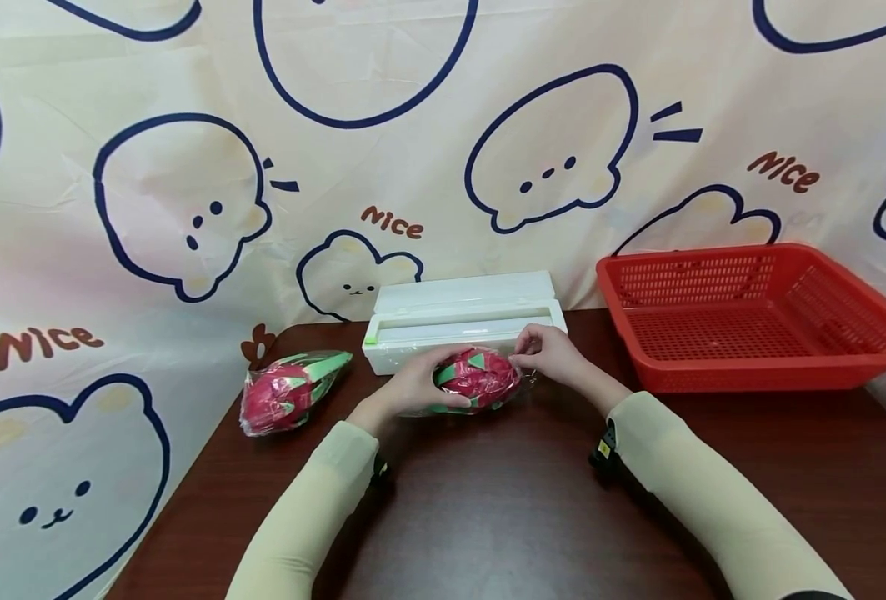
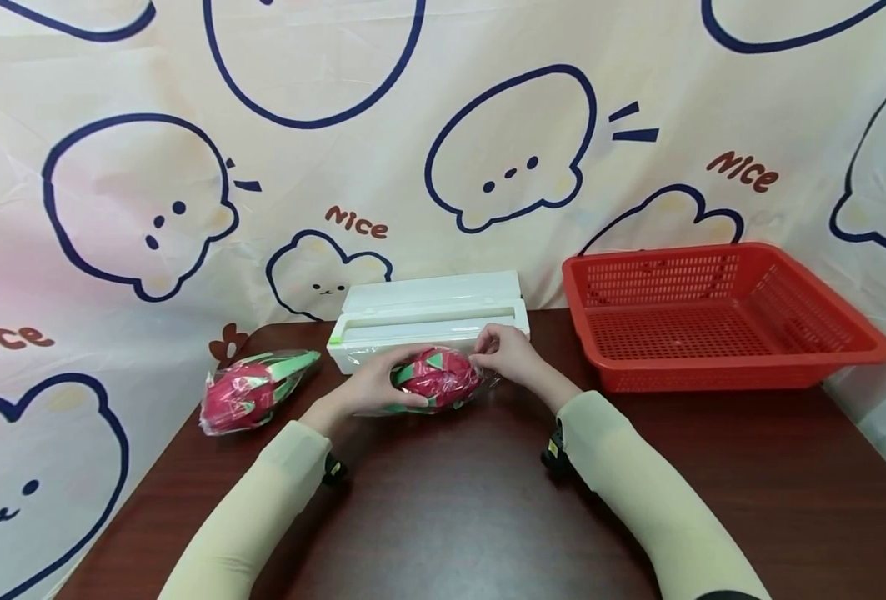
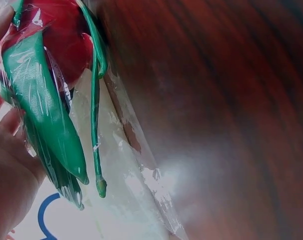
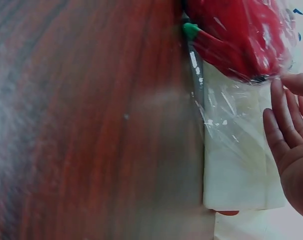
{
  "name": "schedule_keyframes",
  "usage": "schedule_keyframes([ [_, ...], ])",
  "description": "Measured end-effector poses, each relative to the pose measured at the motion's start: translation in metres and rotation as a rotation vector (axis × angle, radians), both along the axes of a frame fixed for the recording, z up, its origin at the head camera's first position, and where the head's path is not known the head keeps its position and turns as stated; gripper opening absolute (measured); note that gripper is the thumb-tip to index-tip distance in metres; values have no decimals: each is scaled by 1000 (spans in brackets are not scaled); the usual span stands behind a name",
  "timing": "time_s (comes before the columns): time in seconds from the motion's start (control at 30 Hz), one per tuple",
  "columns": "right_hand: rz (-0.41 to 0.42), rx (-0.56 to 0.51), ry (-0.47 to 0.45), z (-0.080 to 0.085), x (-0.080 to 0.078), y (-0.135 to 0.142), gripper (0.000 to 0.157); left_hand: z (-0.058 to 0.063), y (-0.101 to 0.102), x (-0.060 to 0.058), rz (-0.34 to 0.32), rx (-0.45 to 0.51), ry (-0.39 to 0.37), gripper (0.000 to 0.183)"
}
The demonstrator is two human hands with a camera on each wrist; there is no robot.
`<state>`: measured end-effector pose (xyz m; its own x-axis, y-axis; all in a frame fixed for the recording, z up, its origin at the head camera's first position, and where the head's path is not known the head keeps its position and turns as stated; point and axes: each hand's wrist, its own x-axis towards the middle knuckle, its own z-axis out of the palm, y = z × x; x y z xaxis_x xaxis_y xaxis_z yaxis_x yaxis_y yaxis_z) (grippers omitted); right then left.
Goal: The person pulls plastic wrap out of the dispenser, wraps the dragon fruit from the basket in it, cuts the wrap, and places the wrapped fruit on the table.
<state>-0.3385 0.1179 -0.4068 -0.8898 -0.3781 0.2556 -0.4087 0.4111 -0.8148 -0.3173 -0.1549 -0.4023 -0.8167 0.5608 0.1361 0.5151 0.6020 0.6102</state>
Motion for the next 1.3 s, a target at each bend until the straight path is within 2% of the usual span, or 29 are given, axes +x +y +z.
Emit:
schedule_keyframes([
  [0.1,-19,-6,-1,-1,1,0,13,0,1,-1,-2,7,-10,83],
  [0.2,28,6,5,-3,3,3,7,1,1,-1,1,10,-18,82],
  [0.37,153,-41,-29,-5,5,9,21,4,-1,0,20,9,-32,81],
  [0.47,191,-88,-57,-6,5,10,26,4,-2,0,27,9,-32,81],
  [0.83,82,-56,-86,-12,6,6,30,1,0,-1,10,18,-27,82],
  [0.97,76,-11,-80,-8,8,6,28,0,0,-1,10,16,-31,82],
  [1.13,82,33,-11,0,9,5,22,-1,-1,-2,4,25,-51,81],
  [1.3,105,67,20,6,9,-2,35,-3,-1,-2,4,37,-66,81],
])
